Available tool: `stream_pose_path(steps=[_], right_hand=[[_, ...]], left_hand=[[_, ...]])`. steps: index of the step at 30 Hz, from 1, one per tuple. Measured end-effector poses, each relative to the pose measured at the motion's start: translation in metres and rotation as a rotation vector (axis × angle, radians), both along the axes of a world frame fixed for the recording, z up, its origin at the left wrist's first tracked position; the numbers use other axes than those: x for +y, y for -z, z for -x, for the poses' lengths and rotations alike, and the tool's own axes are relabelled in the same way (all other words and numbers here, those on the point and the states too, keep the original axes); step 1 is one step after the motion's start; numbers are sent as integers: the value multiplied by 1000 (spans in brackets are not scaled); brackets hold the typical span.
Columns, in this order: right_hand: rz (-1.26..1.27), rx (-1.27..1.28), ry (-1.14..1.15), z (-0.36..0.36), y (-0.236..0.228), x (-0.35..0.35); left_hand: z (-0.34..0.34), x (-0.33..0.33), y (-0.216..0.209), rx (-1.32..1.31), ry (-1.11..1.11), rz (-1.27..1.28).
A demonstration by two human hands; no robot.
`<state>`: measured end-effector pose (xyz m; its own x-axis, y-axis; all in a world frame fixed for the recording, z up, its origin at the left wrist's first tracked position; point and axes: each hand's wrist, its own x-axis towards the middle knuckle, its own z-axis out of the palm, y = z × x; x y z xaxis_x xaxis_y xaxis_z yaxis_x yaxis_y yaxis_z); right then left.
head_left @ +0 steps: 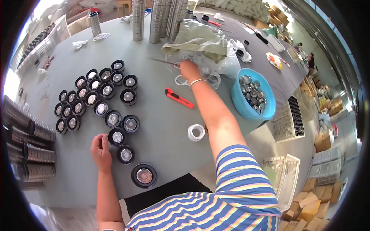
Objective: Manually assembling circular filter units by inserting white rubber gaskets into metal filter housings using a stick tool for precise seating.
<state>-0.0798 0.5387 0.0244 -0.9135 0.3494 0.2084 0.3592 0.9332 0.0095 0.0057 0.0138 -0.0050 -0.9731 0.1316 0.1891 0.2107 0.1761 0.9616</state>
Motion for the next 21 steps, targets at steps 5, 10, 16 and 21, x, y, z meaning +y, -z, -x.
stream_pose_path(steps=[5,10,16,21], right_hand=[[86,177,-180,-36,-34,-48],[92,-95,-210,-74,-18,-57],[101,-31,-67,-74,-16,-40],[260,301,-48,-80,-60,-91]], left_hand=[[-5,-7,-8,1,-15,-11],[-2,-2,-10,-6,-21,18],[2,2,-13,10,-11,-6],[-4,-21,-7,76,-185,-96]])
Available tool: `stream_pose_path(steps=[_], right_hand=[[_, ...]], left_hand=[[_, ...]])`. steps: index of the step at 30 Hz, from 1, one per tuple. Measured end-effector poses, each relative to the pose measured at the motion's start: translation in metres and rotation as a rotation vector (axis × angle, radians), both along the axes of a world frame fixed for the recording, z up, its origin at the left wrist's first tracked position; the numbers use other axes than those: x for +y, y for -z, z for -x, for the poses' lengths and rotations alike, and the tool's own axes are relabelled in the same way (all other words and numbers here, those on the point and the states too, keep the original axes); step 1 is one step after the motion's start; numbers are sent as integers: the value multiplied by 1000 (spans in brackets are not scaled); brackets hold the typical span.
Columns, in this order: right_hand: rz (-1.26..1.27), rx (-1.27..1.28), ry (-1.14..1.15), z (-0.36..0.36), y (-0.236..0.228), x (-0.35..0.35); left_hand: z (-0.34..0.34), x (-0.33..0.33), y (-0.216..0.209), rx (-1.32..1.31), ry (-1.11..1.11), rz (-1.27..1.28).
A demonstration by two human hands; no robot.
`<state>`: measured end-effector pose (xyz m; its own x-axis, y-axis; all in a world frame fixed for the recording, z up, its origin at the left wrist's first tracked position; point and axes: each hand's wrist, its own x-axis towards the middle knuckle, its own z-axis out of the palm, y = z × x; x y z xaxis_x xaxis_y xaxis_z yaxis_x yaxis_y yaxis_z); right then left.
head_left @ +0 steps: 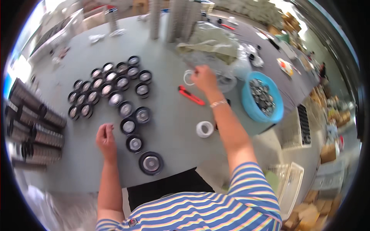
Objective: Manually assembling circular filter units by inserting white rubber gaskets into metal filter housings using a stick tool for precise seating.
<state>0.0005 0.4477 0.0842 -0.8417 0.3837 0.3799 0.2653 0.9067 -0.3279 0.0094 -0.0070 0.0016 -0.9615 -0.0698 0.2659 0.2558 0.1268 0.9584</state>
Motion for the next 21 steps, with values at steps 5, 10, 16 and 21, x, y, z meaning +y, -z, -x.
stream_pose_path(steps=[5,10,16,21], right_hand=[[1219,8,-292,-57,-55,-113],[1473,-14,-412,-68,-29,-194],[1509,157,-381,-65,-12,-212],[1108,386,-240,-52,14,-190]], left_hand=[[-5,34,-79,-188,238,-134],[-21,54,-100,-446,508,-412],[-14,34,-77,-355,331,-474],[-2,29,-72,-193,188,-387]])
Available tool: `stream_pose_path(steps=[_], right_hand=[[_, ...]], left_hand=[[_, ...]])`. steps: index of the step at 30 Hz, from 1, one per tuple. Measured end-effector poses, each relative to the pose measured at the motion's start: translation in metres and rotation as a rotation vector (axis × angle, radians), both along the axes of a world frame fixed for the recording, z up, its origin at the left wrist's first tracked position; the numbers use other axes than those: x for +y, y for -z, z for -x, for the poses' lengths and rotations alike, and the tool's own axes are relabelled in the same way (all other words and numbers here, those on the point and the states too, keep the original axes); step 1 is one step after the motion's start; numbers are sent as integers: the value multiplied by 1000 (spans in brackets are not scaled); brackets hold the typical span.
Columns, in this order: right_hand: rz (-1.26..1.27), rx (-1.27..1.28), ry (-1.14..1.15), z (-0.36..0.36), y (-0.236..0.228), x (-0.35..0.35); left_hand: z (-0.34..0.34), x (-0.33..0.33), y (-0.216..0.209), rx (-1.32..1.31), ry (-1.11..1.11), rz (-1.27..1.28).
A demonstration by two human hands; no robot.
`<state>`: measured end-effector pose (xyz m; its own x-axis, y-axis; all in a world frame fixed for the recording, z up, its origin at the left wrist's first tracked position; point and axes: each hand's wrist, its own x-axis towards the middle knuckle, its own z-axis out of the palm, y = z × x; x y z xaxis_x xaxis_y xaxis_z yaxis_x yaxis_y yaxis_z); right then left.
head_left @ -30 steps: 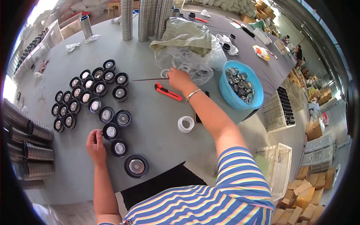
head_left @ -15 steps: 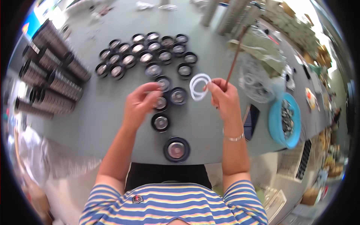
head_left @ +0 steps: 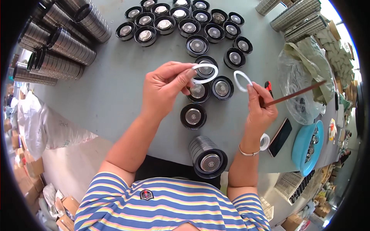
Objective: Manually assembling circular filter units by inserting white rubber gaskets into metal filter housings using a stick tool for precise seating.
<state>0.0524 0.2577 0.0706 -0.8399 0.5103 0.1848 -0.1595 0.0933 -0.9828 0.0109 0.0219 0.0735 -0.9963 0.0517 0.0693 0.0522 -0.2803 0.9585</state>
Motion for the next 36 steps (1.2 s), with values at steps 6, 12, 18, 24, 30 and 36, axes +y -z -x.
stream_pose_path(steps=[6,12,18,24,30,36], right_hand=[[-829,161,-212,7,10,0],[-617,167,-36,0,9,1],[-408,161,-91,2,14,2],[120,-167,-464,-10,1,-6],[224,-257,-494,-16,-2,-14],[185,-503,-638,-17,-9,-17]], left_hand=[[6,-7,4,110,-117,139],[7,-8,-2,66,9,270],[3,-3,17,640,209,980],[5,-9,13,531,185,842],[-3,-11,-3,44,333,218],[-20,-26,-4,-248,410,393]])
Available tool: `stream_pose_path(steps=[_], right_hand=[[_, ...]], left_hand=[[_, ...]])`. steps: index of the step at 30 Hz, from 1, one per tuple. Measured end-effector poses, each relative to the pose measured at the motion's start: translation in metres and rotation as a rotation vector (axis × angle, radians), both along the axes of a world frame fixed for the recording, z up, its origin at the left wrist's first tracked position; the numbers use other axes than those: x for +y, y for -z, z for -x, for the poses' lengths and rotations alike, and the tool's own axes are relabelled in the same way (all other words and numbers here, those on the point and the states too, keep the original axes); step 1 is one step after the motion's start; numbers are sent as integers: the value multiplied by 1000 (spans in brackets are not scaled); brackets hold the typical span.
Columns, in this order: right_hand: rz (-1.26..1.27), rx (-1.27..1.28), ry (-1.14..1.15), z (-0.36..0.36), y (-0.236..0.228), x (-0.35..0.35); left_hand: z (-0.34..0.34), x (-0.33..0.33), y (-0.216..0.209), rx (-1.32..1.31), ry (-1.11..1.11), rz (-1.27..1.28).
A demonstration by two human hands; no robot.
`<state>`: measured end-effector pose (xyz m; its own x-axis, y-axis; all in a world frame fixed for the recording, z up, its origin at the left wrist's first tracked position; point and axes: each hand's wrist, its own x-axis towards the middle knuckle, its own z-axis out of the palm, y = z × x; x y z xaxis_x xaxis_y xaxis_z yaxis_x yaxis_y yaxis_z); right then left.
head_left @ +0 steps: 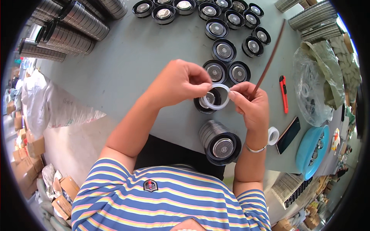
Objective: Manually assembling circular filter units by inserting white rubber gaskets into metal filter housings using a stick tool for precise seating.
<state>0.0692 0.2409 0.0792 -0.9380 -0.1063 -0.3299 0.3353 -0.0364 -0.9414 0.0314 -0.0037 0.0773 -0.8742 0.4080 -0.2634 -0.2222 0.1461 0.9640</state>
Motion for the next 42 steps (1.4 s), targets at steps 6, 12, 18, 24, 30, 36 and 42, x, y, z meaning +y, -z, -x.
stream_pose_path(steps=[6,12,18,24,30,36,42], right_hand=[[207,198,119,-1,6,1],[37,668,150,2,17,7],[-124,545,206,-1,5,3],[-133,534,216,-1,5,8],[-110,564,248,-2,4,13],[-27,542,94,-4,2,14],[-206,506,-152,-11,1,-10]], left_hand=[[-28,-9,10,45,-97,235],[-48,-1,16,498,-98,264],[-49,4,31,1074,56,343],[-52,6,40,1204,-57,331],[-53,-1,43,1250,-69,430],[-61,-5,35,1085,-77,490],[-62,-1,41,1039,-77,520]])
